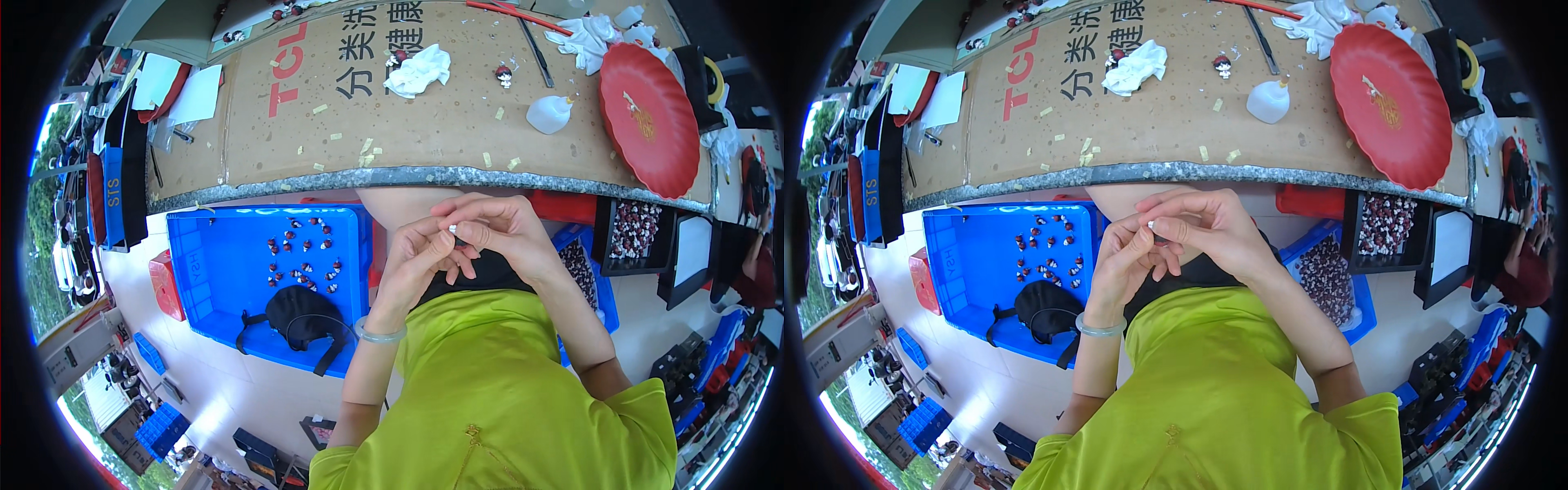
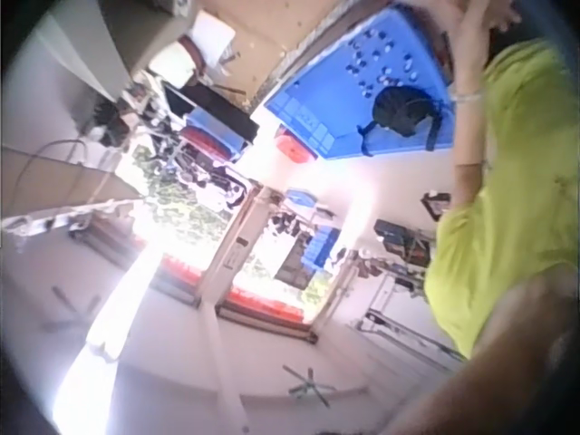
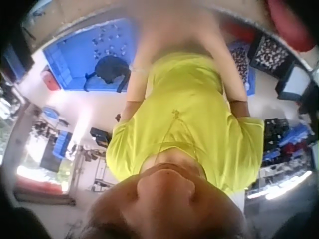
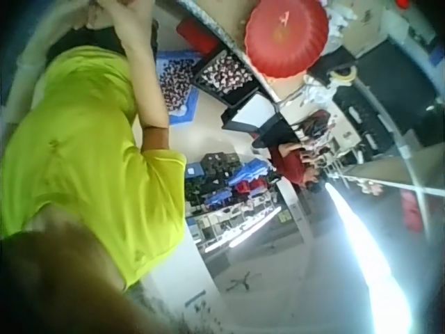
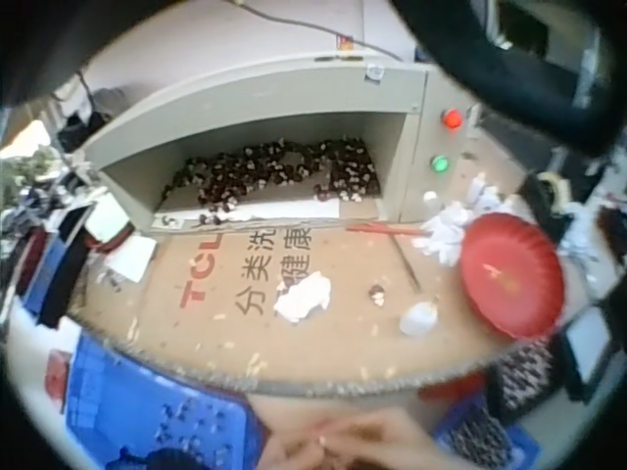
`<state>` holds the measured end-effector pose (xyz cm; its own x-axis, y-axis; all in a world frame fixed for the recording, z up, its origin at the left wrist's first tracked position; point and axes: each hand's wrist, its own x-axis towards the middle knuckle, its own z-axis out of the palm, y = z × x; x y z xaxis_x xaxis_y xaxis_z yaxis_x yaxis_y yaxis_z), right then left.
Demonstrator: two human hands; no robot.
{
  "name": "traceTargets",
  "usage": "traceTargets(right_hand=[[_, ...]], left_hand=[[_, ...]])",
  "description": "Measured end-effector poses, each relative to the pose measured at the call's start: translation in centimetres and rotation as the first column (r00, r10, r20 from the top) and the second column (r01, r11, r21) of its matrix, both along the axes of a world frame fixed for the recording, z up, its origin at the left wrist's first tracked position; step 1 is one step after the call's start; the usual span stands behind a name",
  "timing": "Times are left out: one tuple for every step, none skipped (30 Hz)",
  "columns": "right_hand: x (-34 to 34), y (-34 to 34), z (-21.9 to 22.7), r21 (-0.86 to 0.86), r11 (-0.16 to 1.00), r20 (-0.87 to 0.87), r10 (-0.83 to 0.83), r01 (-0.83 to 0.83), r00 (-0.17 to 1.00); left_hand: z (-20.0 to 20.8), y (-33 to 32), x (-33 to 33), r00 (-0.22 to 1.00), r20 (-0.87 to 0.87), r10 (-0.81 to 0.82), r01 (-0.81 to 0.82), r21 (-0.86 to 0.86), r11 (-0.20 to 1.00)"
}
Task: The person assembles small, round, red and white objects by applying a liquid from a white bottle and pressing two halves together. They handle the objects one by one, placing the finished items into a blue bin.
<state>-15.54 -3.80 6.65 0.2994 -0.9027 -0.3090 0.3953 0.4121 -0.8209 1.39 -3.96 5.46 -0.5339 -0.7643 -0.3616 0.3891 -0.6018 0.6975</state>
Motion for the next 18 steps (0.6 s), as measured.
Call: traceTargets(right_hand=[[0.1, 0.1, 0.0, -0.036, 0.999, -0.01, -0.027, 0.027, 1.0], [0.2, 0.1, -0.1, -0.073, 0.996, -0.019, -0.054, 0.052, 0.998], [0.2, 0.1, -0.2, -0.098, 0.992, -0.032, -0.079, 0.075, 0.996], [0.2, 0.2, -0.4, -0.123, 0.988, -0.044, -0.104, 0.098, 0.994], [0.2, 0.3, -0.7, -0.147, 0.982, -0.053, -0.13, 0.121, 0.99], [0.3, 0.4, -1.0, -0.156, 0.978, -0.065, -0.15, 0.138, 0.987], [0.4, 0.5, -1.3, -0.165, 0.974, -0.077, -0.17, 0.156, 0.982], [0.5, 0.6, -1.5, -0.174, 0.969, -0.09, -0.194, 0.176, 0.977], [0.7, 0.7, -1.5, -0.159, 0.969, -0.094, -0.204, 0.187, 0.975], [0.8, 0.8, -1.5, -0.143, 0.97, -0.098, -0.214, 0.199, 0.972], [0.8, 0.9, -1.4, -0.128, 0.969, -0.102, -0.225, 0.212, 0.969], [0.9, 0.9, -1.5, -0.119, 0.97, -0.092, -0.225, 0.213, 0.97], [0.9, 0.9, -1.7, -0.11, 0.97, -0.083, -0.225, 0.215, 0.971], [0.9, 0.9, -1.8, -0.103, 0.971, -0.074, -0.224, 0.216, 0.972], [1.0, 0.9, -1.8, -0.102, 0.971, -0.071, -0.225, 0.218, 0.972], [1.0, 0.9, -1.8, -0.102, 0.97, -0.068, -0.227, 0.219, 0.972], [1.1, 0.8, -1.7, -0.1, 0.97, -0.065, -0.228, 0.221, 0.971], [1.1, 0.8, -1.7, -0.099, 0.97, -0.067, -0.228, 0.221, 0.971]], left_hand=[[0.1, 0.0, 0.0, 1.0, -0.009, 0.027, -0.027, 0.016, 0.999], [0.1, 0.0, 0.1, 0.998, -0.018, 0.056, -0.056, 0.033, 0.998], [0.0, 0.0, 0.1, 0.996, 0.014, 0.09, -0.09, -0.023, 0.996], [-0.2, 0.0, 0.0, 0.991, 0.044, 0.125, -0.121, -0.079, 0.989], [-0.3, 0.1, 0.0, 0.984, 0.075, 0.162, -0.151, -0.134, 0.979], [-0.3, 0.1, 0.0, 0.976, 0.104, 0.192, -0.172, -0.179, 0.969], [-0.3, 0.2, 0.0, 0.966, 0.132, 0.223, -0.19, -0.224, 0.956], [-0.3, 0.2, 0.0, 0.955, 0.157, 0.251, -0.204, -0.267, 0.942], [-0.3, 0.2, -0.1, 0.949, 0.158, 0.272, -0.215, -0.306, 0.927], [-0.2, 0.0, -0.3, 0.943, 0.158, 0.293, -0.225, -0.344, 0.911], [-0.1, -0.1, -0.3, 0.937, 0.158, 0.313, -0.234, -0.384, 0.894], [-0.1, -0.1, -0.3, 0.94, 0.156, 0.304, -0.227, -0.38, 0.897], [-0.2, -0.1, -0.1, 0.943, 0.154, 0.295, -0.22, -0.376, 0.9], [-0.2, -0.2, -0.1, 0.946, 0.152, 0.288, -0.214, -0.374, 0.902], [-0.2, -0.2, -0.1, 0.944, 0.157, 0.289, -0.215, -0.37, 0.904], [-0.1, -0.2, -0.1, 0.943, 0.161, 0.29, -0.216, -0.366, 0.905], [-0.1, -0.2, 0.0, 0.942, 0.167, 0.291, -0.216, -0.361, 0.907], [-0.1, -0.3, 0.0, 0.941, 0.173, 0.291, -0.217, -0.352, 0.911]])
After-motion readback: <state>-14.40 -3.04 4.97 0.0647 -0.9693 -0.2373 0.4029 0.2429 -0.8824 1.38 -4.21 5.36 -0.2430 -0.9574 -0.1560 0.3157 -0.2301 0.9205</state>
